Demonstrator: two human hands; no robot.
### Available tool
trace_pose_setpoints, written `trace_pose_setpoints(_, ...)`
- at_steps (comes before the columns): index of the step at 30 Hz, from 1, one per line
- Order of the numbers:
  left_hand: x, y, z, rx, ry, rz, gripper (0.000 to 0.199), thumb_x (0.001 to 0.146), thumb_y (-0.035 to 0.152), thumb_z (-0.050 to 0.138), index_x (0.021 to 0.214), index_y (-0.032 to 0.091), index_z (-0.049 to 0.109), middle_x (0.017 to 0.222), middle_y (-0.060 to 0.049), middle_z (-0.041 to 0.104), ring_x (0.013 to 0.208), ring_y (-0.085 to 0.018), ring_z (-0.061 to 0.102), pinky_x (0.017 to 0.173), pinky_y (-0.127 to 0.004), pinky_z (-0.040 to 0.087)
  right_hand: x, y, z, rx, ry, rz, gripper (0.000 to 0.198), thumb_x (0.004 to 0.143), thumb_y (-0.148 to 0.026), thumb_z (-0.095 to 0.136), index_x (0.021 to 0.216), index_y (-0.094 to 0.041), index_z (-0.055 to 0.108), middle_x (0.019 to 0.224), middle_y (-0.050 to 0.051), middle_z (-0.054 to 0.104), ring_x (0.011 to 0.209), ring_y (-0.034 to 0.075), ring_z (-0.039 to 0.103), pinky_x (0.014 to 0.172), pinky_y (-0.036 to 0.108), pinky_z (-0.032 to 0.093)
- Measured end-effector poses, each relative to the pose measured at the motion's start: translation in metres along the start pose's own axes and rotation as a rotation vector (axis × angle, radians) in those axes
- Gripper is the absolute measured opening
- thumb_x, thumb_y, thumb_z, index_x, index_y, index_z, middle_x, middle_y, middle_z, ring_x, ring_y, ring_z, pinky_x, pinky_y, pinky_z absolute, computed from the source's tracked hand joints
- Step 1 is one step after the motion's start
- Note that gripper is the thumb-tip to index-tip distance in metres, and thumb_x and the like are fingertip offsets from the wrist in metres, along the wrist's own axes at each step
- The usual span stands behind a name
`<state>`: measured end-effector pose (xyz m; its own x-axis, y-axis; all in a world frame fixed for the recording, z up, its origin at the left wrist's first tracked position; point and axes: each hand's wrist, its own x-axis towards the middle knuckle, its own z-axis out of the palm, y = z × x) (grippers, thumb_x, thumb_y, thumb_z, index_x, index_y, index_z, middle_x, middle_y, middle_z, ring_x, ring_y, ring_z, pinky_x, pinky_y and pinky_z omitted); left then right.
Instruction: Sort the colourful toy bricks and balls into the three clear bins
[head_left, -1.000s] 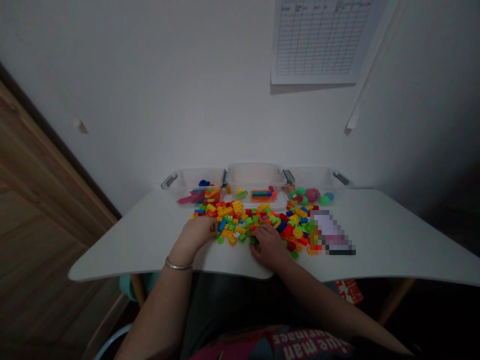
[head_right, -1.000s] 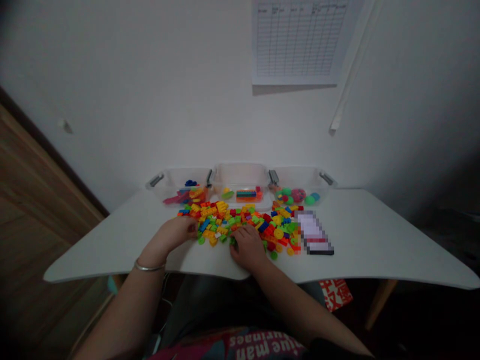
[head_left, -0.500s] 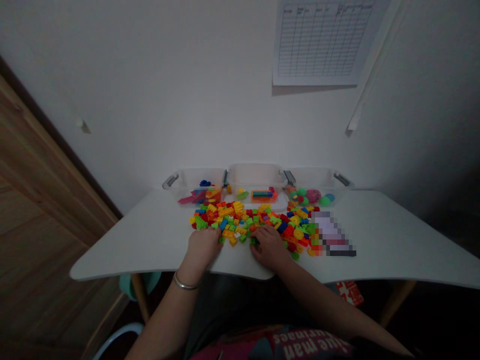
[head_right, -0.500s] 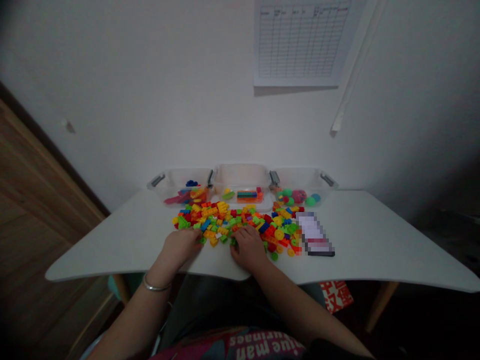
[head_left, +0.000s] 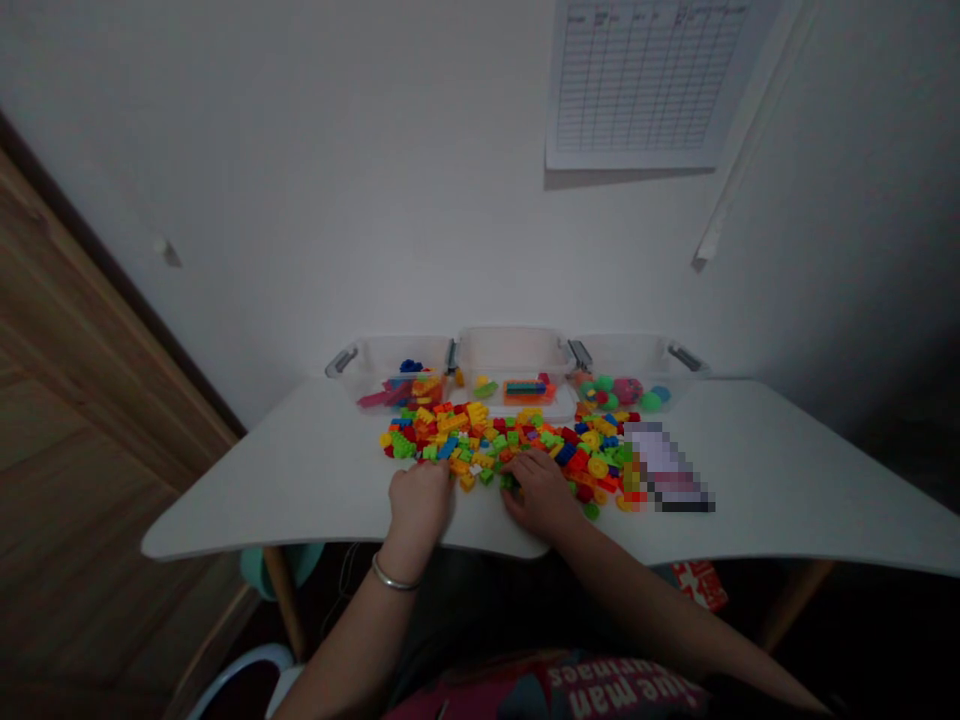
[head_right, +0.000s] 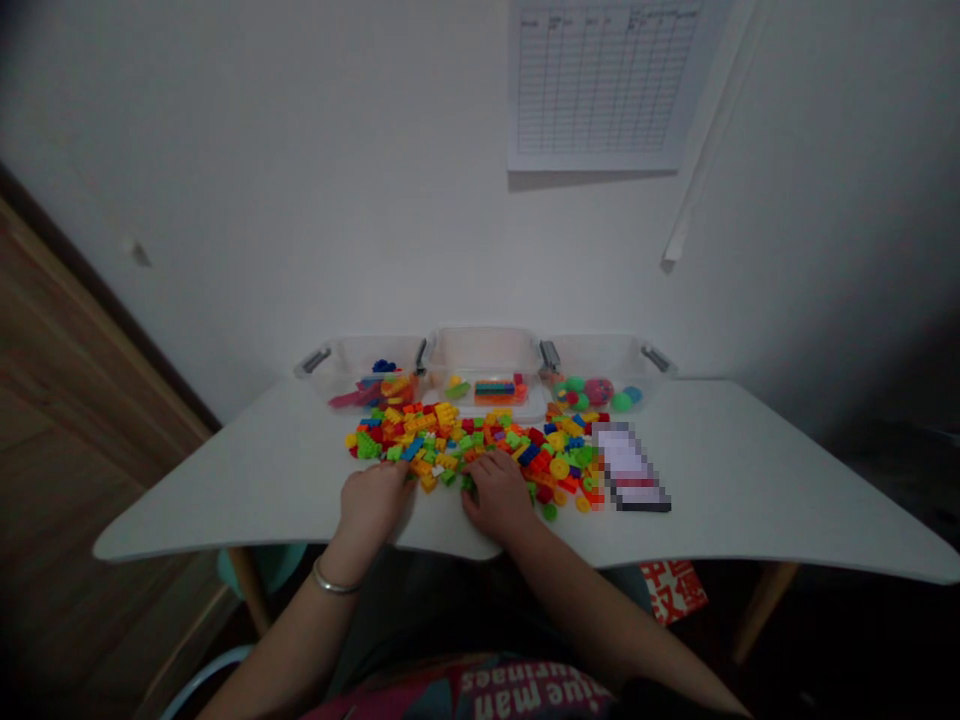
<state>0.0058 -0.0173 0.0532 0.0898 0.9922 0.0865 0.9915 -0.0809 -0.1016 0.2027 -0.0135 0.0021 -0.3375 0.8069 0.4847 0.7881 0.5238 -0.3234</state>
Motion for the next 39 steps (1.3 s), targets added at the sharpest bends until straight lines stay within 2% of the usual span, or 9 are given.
trace_pose_setpoints(12, 0.003, -0.001, 0.007, -0.060, 0.014, -0.033, 0.026, 0.087, 0.034, 0.050, 0.096, 0.016, 0.067, 0.097, -0.015, 0.070, 0.092, -0.028, 0.067, 0.074, -0.037, 0.049, 0.000, 0.002, 0.003, -0.010, 0.016, -0.011, 0.022, 0.076, -0.019, 0.063, 0.098, -0.021, 0.065, 0.102, 0.007, 0.069, 0.106, 0.025, 0.055, 0.102, 0.041, 0.040)
trace_pose_setpoints(15, 0.005, -0.009, 0.008, -0.144, 0.029, 0.021, 0.021, 0.084, 0.031, 0.052, 0.097, 0.018, 0.064, 0.100, -0.012, 0.069, 0.092, -0.025, 0.066, 0.073, -0.033, 0.050, 0.000, 0.002, 0.003, -0.010, 0.013, -0.010, 0.022, 0.076, -0.020, 0.063, 0.098, -0.021, 0.066, 0.102, 0.007, 0.069, 0.105, 0.024, 0.055, 0.102, 0.040, 0.040)
trace_pose_setpoints(18, 0.012, -0.020, 0.005, -0.304, 0.071, 0.097, 0.018, 0.081, 0.027, 0.056, 0.095, 0.018, 0.063, 0.101, -0.010, 0.067, 0.092, -0.023, 0.065, 0.076, -0.033, 0.051, 0.000, 0.001, 0.001, -0.010, 0.003, 0.005, 0.022, 0.076, -0.021, 0.063, 0.098, -0.020, 0.066, 0.102, 0.006, 0.069, 0.105, 0.024, 0.055, 0.102, 0.040, 0.040)
trace_pose_setpoints(21, 0.027, -0.032, 0.000, -0.569, 0.171, 0.118, 0.023, 0.078, 0.024, 0.059, 0.099, 0.017, 0.063, 0.103, -0.009, 0.067, 0.091, -0.021, 0.064, 0.082, -0.033, 0.051, 0.000, 0.000, -0.001, -0.013, -0.007, 0.008, 0.021, 0.077, -0.020, 0.063, 0.098, -0.021, 0.065, 0.102, 0.006, 0.069, 0.106, 0.025, 0.055, 0.102, 0.041, 0.040)
trace_pose_setpoints(25, 0.060, -0.049, -0.012, -0.962, 0.286, 0.146, 0.029, 0.078, 0.032, 0.058, 0.103, 0.017, 0.062, 0.100, -0.007, 0.068, 0.087, -0.018, 0.064, 0.078, -0.031, 0.054, 0.000, 0.000, 0.000, -0.013, 0.002, 0.004, 0.021, 0.076, -0.020, 0.063, 0.097, -0.021, 0.065, 0.102, 0.007, 0.069, 0.105, 0.025, 0.056, 0.101, 0.041, 0.041)
trace_pose_setpoints(28, 0.088, -0.061, -0.022, -1.086, 0.441, 0.082, 0.038, 0.077, 0.033, 0.059, 0.110, 0.015, 0.061, 0.095, -0.006, 0.068, 0.084, -0.016, 0.064, 0.078, -0.031, 0.054, 0.000, 0.002, 0.002, -0.007, 0.010, 0.003, 0.022, 0.076, -0.020, 0.062, 0.098, -0.021, 0.066, 0.102, 0.006, 0.069, 0.105, 0.025, 0.056, 0.102, 0.041, 0.041)
trace_pose_setpoints(31, 0.110, -0.068, -0.032, -1.096, 0.592, -0.003, 0.040, 0.079, 0.032, 0.056, 0.115, 0.017, 0.061, 0.108, -0.008, 0.067, 0.089, -0.016, 0.064, 0.078, -0.030, 0.055, 0.000, 0.003, 0.003, -0.002, 0.012, 0.004, 0.023, 0.076, -0.021, 0.062, 0.099, -0.021, 0.066, 0.103, 0.007, 0.069, 0.106, 0.025, 0.056, 0.103, 0.042, 0.041)
trace_pose_setpoints(35, 0.129, -0.074, -0.035, -0.921, 0.745, -0.028, 0.038, 0.084, 0.032, 0.051, 0.116, 0.019, 0.066, 0.114, -0.008, 0.067, 0.103, -0.020, 0.062, 0.086, -0.033, 0.053, 0.000, 0.003, 0.002, 0.001, 0.014, -0.006, 0.023, 0.077, -0.020, 0.061, 0.099, -0.021, 0.065, 0.103, 0.007, 0.069, 0.106, 0.026, 0.056, 0.103, 0.043, 0.040)
trace_pose_setpoints(39, 0.142, -0.080, -0.028, -0.684, 0.730, -0.011, 0.037, 0.085, 0.027, 0.048, 0.115, 0.019, 0.068, 0.114, -0.008, 0.070, 0.108, -0.022, 0.061, 0.099, -0.039, 0.045, 0.000, 0.003, 0.002, 0.004, 0.011, -0.011, 0.023, 0.077, -0.020, 0.061, 0.099, -0.021, 0.065, 0.102, 0.007, 0.069, 0.105, 0.025, 0.056, 0.102, 0.042, 0.041)
